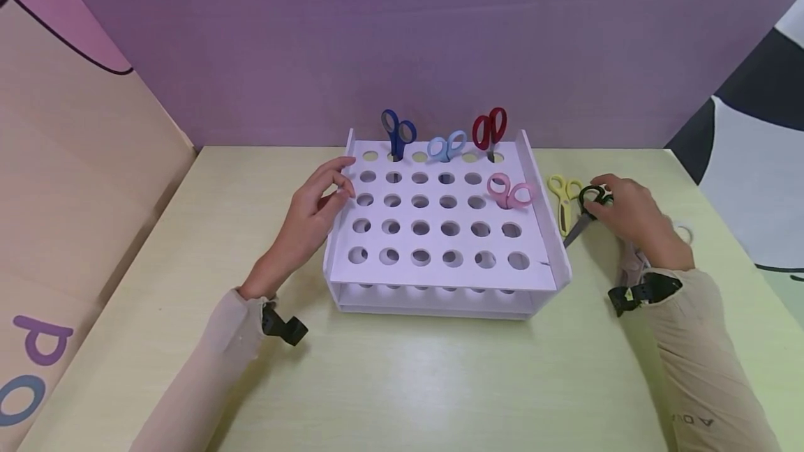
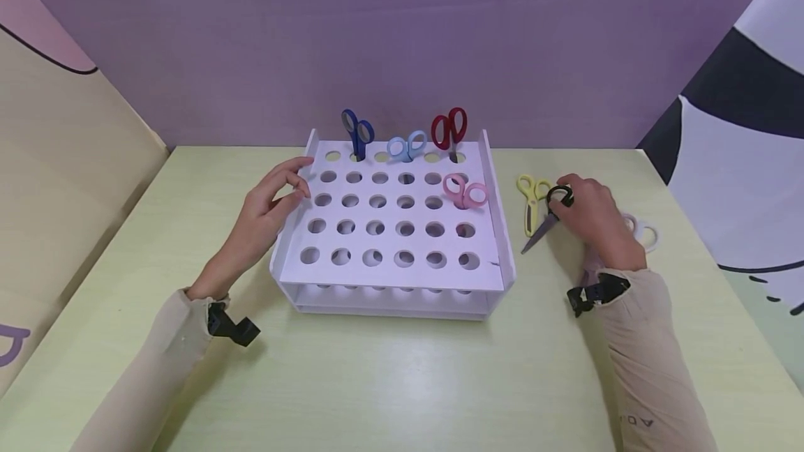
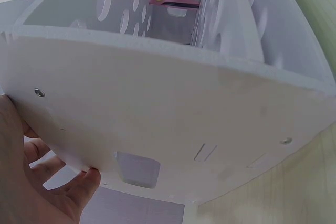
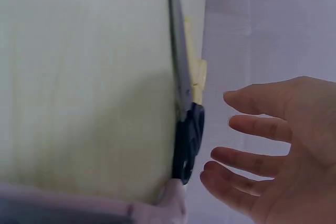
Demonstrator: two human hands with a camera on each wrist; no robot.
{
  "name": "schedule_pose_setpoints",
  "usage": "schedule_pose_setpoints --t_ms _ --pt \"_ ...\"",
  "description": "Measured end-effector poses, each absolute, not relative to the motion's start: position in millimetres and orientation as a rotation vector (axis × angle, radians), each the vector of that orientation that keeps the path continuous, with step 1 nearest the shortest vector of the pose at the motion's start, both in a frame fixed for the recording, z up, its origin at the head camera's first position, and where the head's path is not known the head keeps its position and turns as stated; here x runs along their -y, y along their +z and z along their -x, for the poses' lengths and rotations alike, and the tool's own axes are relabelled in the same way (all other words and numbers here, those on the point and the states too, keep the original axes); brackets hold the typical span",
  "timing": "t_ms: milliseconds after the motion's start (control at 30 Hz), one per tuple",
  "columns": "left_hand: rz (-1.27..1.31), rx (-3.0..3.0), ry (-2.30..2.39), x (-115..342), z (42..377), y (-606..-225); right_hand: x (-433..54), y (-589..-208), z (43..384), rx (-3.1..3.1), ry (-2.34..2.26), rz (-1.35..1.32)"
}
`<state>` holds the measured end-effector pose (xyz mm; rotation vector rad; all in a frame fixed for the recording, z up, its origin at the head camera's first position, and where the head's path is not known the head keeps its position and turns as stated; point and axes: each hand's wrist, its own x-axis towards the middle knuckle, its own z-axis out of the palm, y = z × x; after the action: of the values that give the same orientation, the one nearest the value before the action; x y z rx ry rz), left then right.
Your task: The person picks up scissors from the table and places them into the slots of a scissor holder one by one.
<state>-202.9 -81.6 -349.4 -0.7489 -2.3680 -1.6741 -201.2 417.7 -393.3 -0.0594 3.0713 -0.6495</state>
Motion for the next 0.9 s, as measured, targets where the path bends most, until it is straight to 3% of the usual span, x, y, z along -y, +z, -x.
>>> schedule_pose_setpoints --t_ms 900 --pt "0.749 2.361 -1.674 82 202 -349 -419 -401 203 -3.064 -0.604 0.258"
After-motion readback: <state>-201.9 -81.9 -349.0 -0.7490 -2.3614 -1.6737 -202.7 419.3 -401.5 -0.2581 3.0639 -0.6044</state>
